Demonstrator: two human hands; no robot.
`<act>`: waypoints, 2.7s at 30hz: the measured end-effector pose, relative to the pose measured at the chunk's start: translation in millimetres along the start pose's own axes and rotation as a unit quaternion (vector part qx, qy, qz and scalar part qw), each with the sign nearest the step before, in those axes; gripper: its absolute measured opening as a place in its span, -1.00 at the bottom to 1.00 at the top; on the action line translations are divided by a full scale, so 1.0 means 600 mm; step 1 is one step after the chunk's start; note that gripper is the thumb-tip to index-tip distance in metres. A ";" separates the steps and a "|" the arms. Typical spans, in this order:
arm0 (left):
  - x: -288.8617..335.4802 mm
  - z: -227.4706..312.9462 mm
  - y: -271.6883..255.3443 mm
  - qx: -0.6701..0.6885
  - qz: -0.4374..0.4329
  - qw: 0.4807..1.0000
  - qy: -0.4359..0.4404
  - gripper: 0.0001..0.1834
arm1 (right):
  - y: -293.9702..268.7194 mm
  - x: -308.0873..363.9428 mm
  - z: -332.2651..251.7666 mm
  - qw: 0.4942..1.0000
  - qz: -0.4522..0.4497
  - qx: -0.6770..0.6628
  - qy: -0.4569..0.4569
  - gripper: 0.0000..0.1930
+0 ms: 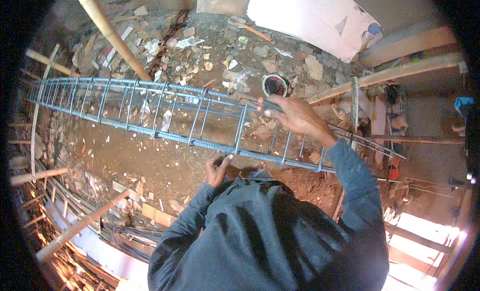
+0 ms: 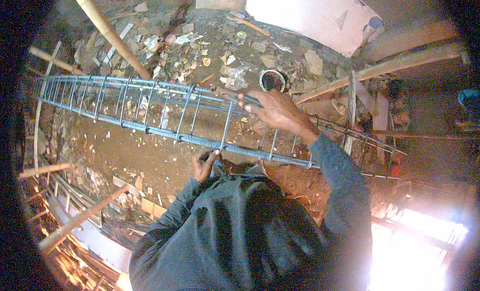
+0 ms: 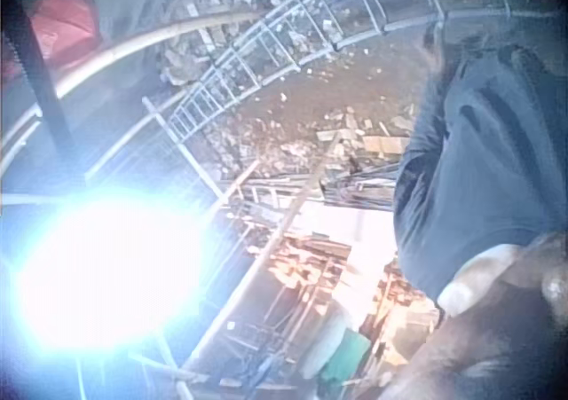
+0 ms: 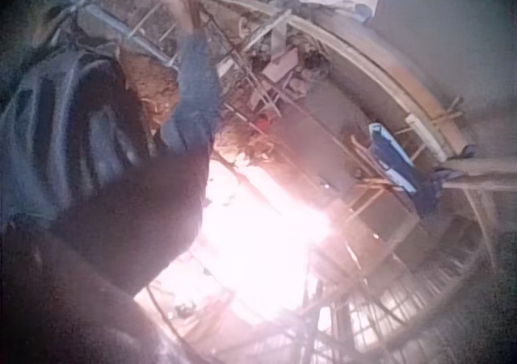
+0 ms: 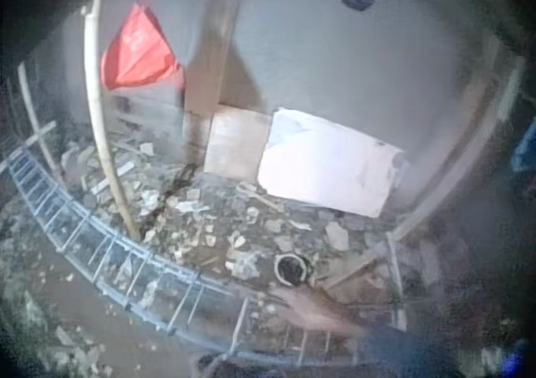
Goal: The person uses pliers to twist wire ties around the joints of a metal ladder frame, securing the rungs to the side rails. The person works along the length of the ladder, repeatedly bending and tightening wire at multiple connection points.
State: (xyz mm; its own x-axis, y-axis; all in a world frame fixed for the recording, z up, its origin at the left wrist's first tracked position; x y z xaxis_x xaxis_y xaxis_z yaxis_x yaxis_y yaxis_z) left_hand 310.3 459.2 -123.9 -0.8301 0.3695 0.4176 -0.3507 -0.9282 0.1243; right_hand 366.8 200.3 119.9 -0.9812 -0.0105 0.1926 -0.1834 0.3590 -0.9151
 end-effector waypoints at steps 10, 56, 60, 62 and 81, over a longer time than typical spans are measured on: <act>-0.007 0.012 0.007 -0.120 -0.040 0.991 -0.043 -0.77 | 0.042 0.275 0.168 0.758 0.312 -0.493 0.291 -0.63; 0.016 0.046 0.027 -0.110 0.004 0.993 0.038 -0.64 | 0.206 0.671 0.336 0.689 0.570 -0.131 0.427 -0.76; 0.014 0.009 -0.006 -0.170 0.049 0.984 -0.024 -0.49 | 0.233 0.665 0.349 0.688 0.547 -0.203 0.432 -0.68; 0.016 -0.018 -0.014 -0.137 0.037 0.988 -0.062 -0.51 | 0.230 0.668 0.341 0.695 0.538 -0.210 0.429 -0.43; 0.031 -0.010 -0.002 -0.154 -0.009 0.988 -0.031 -0.47 | 0.214 0.134 -0.046 0.880 0.241 -0.335 0.236 -0.53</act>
State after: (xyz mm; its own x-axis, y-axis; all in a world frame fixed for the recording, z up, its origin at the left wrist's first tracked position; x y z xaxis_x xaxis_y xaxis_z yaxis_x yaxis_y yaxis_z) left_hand 292.5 467.5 -121.5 -0.7977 0.3728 0.4740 -0.4878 -0.8611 -0.1437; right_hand 266.1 271.1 27.7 -0.7719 0.6261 0.1100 0.4790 0.6866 -0.5470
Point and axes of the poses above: each hand's wrist, its own x-axis away from the middle knuckle, its own y-axis out of the palm, z = x × y, the point moved 10 cm from there along -x, towards the middle knuckle, and after that the axes turned 3 degrees about z, right-handed, at the moved point
